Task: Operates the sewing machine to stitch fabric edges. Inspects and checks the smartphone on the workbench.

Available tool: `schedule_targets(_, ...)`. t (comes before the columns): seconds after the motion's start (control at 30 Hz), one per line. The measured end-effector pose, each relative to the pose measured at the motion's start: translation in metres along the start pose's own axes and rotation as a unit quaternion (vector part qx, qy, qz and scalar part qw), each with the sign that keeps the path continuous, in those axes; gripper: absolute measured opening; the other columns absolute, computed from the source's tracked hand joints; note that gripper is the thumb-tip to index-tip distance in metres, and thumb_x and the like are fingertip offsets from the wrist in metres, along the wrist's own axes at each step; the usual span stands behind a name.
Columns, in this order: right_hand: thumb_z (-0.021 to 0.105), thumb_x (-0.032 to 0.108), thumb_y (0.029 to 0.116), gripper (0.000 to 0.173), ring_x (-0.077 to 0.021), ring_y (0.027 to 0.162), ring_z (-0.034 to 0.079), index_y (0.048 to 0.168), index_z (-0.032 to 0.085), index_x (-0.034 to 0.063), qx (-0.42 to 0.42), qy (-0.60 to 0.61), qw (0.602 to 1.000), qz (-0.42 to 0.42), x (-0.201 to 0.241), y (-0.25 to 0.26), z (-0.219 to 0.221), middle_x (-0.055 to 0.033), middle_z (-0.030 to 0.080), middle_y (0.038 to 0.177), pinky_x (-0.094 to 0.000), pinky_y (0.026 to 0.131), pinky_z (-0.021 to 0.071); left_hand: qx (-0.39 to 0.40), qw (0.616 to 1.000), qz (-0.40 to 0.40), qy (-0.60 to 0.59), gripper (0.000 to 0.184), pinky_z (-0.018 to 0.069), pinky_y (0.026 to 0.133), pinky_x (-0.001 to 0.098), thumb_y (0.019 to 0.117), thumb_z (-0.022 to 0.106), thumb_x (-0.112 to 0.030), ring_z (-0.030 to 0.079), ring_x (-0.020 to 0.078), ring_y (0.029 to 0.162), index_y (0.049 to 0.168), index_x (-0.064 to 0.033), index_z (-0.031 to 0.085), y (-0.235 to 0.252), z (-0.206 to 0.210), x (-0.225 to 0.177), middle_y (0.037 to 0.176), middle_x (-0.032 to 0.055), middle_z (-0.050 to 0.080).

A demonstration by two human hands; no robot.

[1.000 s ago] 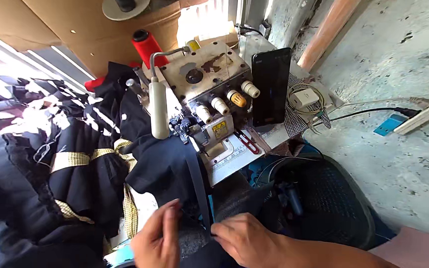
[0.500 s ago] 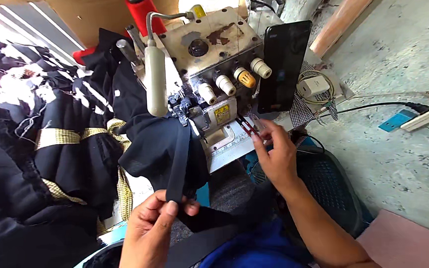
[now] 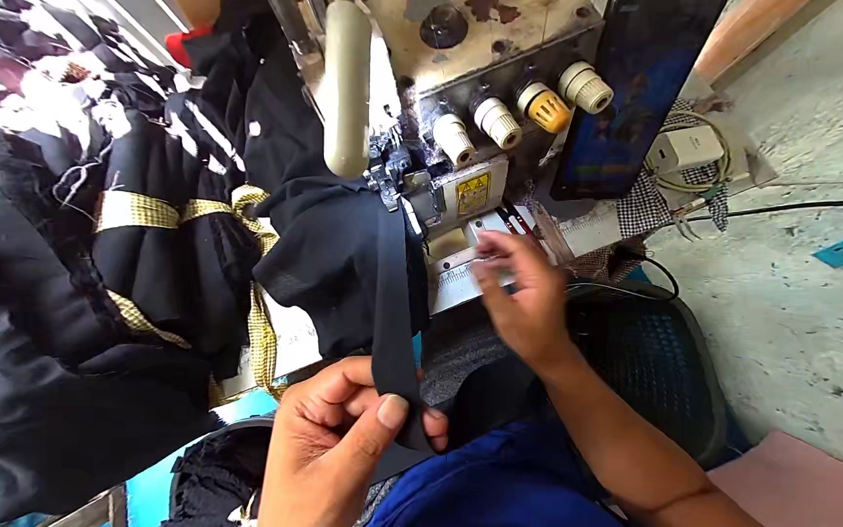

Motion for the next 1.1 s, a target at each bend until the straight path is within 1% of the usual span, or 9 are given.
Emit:
schedule_targets(0.07,0.067,0.015,0.0981,0.054,-0.0165,0.120,0.066,0.146,0.050,-0.0006,0.109,0.169,0.977,0.064,0.004,-0.002,0.041,-0.0117,0.064,0.136,-0.0361,0.099,0.0587,0.003,1.000,-0.016,-0.011,0.019,0.0650,0.073,0.0308,0.1021,0.062,-0.013,0.076,0.0147,0.079,0.116,-0.0016,0.070,-0.001,0.007,0.010,0.087,0.0060,0.076)
schedule_targets(0.17,0.062,0.004,0.0995,0.043,-0.0172,0.102,0.072,0.141,0.052,-0.0015,0.161,0.347,0.907,0.178,0.008,-0.012,0.063,-0.0133,0.072,0.115,-0.0345,0.092,0.0600,0.000,0.999,-0.045,0.004,0.018,0.0649,0.074,0.0337,0.1015,0.064,-0.013,0.075,0.0163,0.079,0.114,-0.0008,0.070,-0.006,0.008,0.039,0.087,0.0078,0.076)
schedule_targets(0.3,0.060,0.007,0.1013,0.017,-0.0078,0.089,0.071,0.114,0.067,-0.0032,0.164,0.295,0.922,0.187,0.009,-0.050,0.045,-0.0064,0.074,0.097,-0.0253,0.083,0.0606,-0.064,0.987,-0.101,0.108,0.014,0.0645,0.073,0.0343,0.0996,0.065,-0.009,0.075,0.0180,0.076,0.103,0.0028,0.073,-0.024,-0.016,0.097,0.085,0.0106,0.076)
schedule_targets(0.5,0.060,0.008,0.1023,0.017,-0.0054,0.080,0.071,0.114,0.066,-0.0035,0.176,0.267,0.920,0.226,0.010,-0.092,0.024,-0.0043,0.075,0.094,-0.0222,0.072,0.0607,-0.095,0.975,-0.120,0.164,0.012,0.0614,0.068,0.0261,0.0956,0.071,-0.013,0.071,0.0090,0.069,0.090,-0.0036,0.077,-0.043,-0.027,0.124,0.078,0.0034,0.075)
schedule_targets(0.6,0.063,0.010,0.1010,0.015,-0.0042,0.082,0.070,0.103,0.071,-0.0029,0.190,0.265,0.914,0.240,0.006,-0.092,0.022,-0.0043,0.074,0.091,-0.0214,0.078,0.0597,-0.059,0.982,-0.111,0.143,0.015,0.0639,0.071,0.0303,0.0989,0.067,-0.014,0.074,0.0138,0.073,0.092,-0.0026,0.076,-0.045,-0.017,0.117,0.082,0.0065,0.077)
schedule_targets(0.7,0.062,0.010,0.1011,0.016,-0.0023,0.087,0.069,0.102,0.073,-0.0024,0.230,0.264,0.910,0.220,0.009,-0.088,0.017,-0.0036,0.073,0.094,-0.0196,0.080,0.0587,-0.030,0.982,-0.097,0.157,0.017,0.0652,0.072,0.0322,0.1012,0.064,-0.012,0.076,0.0157,0.075,0.095,-0.0007,0.075,-0.044,-0.009,0.106,0.085,0.0077,0.077)
schedule_targets(0.9,0.054,0.009,0.1027,0.022,-0.0011,0.082,0.064,0.098,0.072,-0.0023,0.278,0.262,0.908,0.172,0.018,-0.079,0.009,-0.0049,0.069,0.097,-0.0167,0.072,0.0556,-0.028,0.972,-0.089,0.216,0.020,0.0619,0.070,0.0251,0.1017,0.062,-0.012,0.073,0.0084,0.074,0.090,-0.0017,0.074,-0.039,-0.009,0.109,0.081,0.0027,0.076)
schedule_targets(1.03,0.056,0.010,0.1016,0.022,-0.0031,0.092,0.066,0.097,0.073,-0.0026,0.270,0.248,0.917,0.157,0.015,-0.078,0.010,-0.0067,0.071,0.098,-0.0184,0.081,0.0550,0.003,0.981,-0.078,0.177,0.022,0.0654,0.073,0.0305,0.1033,0.062,-0.016,0.076,0.0141,0.078,0.093,-0.0010,0.074,-0.040,0.000,0.097,0.087,0.0067,0.078)
schedule_targets(1.1,0.055,0.008,0.1014,0.022,-0.0032,0.090,0.066,0.096,0.072,-0.0030,0.270,0.260,0.915,0.151,0.017,-0.077,0.009,-0.0067,0.071,0.097,-0.0185,0.079,0.0553,0.002,0.976,-0.076,0.206,0.022,0.0640,0.069,0.0270,0.1025,0.063,-0.015,0.075,0.0104,0.075,0.090,-0.0014,0.074,-0.039,-0.002,0.095,0.082,0.0044,0.077)
Point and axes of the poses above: each hand's wrist, its own y-axis towards the middle knuckle, its own z-axis out of the palm, x = y × z, the point moved 5 cm from there along y, towards the middle knuckle
